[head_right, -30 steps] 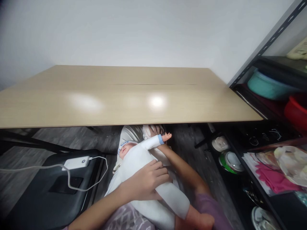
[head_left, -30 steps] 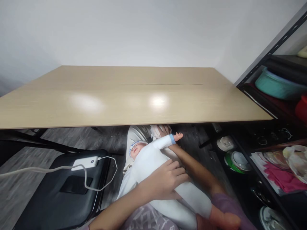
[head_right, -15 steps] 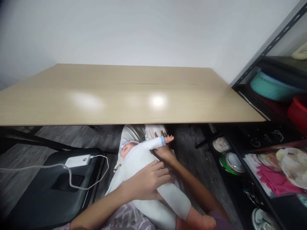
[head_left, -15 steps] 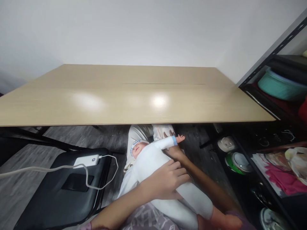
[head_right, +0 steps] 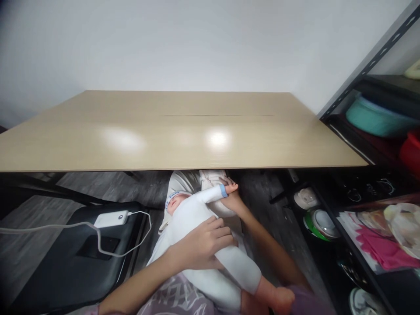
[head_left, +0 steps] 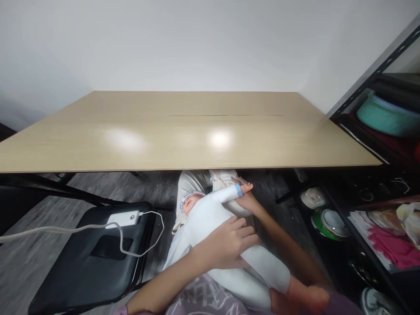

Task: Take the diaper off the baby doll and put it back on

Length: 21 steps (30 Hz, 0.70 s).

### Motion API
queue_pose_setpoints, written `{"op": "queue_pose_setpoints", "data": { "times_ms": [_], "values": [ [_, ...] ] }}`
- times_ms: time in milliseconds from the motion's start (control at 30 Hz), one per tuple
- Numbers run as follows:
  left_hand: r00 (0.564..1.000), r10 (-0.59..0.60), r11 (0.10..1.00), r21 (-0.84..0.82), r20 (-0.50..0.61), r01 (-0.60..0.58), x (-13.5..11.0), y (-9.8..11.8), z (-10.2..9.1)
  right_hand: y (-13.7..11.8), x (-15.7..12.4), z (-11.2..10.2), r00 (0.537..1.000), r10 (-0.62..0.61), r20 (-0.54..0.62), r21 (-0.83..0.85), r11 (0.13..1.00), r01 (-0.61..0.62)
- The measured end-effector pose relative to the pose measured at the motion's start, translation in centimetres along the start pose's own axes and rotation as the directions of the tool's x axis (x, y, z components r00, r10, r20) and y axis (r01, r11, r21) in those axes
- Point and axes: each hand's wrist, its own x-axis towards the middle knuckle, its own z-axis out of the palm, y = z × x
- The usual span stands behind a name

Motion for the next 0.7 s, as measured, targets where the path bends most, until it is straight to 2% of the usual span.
{"op": "queue_pose_setpoints", "data": {
  "times_ms": [100,167,200,300,367,400,500,567,600,633,667,700],
  "values": [
    [1.0,0.008,1.0,0.003,-0.003,-0.008,0.0,0.0,0.1,2.4,-3.5,-3.1,0.989,0.13,-0.075,0.1,0.987,-0.122],
    [1.0,0.013,1.0,0.005,-0.015,-0.013,-0.1,0.0,0.2,2.7,-5.5,-6.1,0.976,0.186,-0.117,0.264,0.953,-0.151],
    [1.0,0.015,1.0,0.006,-0.018,-0.015,-0.1,-0.1,0.3,2.2,-6.1,-7.6,0.979,0.164,-0.119,0.303,0.945,-0.122],
    [0.999,0.032,0.999,0.01,-0.02,-0.031,0.0,-0.1,0.6,-0.8,-6.1,-10.5,0.995,-0.065,-0.079,0.236,0.968,0.082],
    [0.999,0.043,0.999,0.021,-0.023,-0.043,0.3,0.0,0.5,-3.2,-4.4,-10.5,0.969,-0.243,0.036,0.171,0.957,0.234],
    [0.998,0.047,0.999,0.03,-0.028,-0.046,0.4,0.1,0.4,-4.3,-3.1,-9.9,0.95,-0.291,0.111,0.13,0.952,0.277],
    [0.997,0.053,0.998,0.023,-0.054,-0.052,-0.1,0.4,-0.3,-6.5,1.4,-7.2,0.889,-0.312,0.335,-0.013,0.942,0.335],
    [0.992,0.026,1.0,-0.001,-0.126,-0.027,-1.8,0.5,-0.2,-7.5,4.1,-5.8,0.847,-0.341,0.407,-0.063,0.915,0.399],
    [0.98,-0.001,1.0,-0.013,-0.197,-0.002,-3.3,0.6,0.2,-8.1,5.1,-5.4,0.829,-0.378,0.411,-0.074,0.893,0.444],
    [0.956,-0.047,0.999,-0.021,-0.288,0.043,-5.1,0.6,0.7,-8.6,5.8,-5.2,0.814,-0.424,0.396,-0.079,0.868,0.491],
    [0.911,-0.116,0.993,-0.036,-0.395,0.111,-7.1,0.7,1.4,-9.2,6.2,-5.2,0.805,-0.471,0.362,-0.084,0.843,0.531],
    [0.838,-0.201,0.978,-0.062,-0.508,0.197,-9.3,0.6,2.2,-9.8,6.3,-5.4,0.799,-0.511,0.316,-0.085,0.824,0.561]
  ]
}}
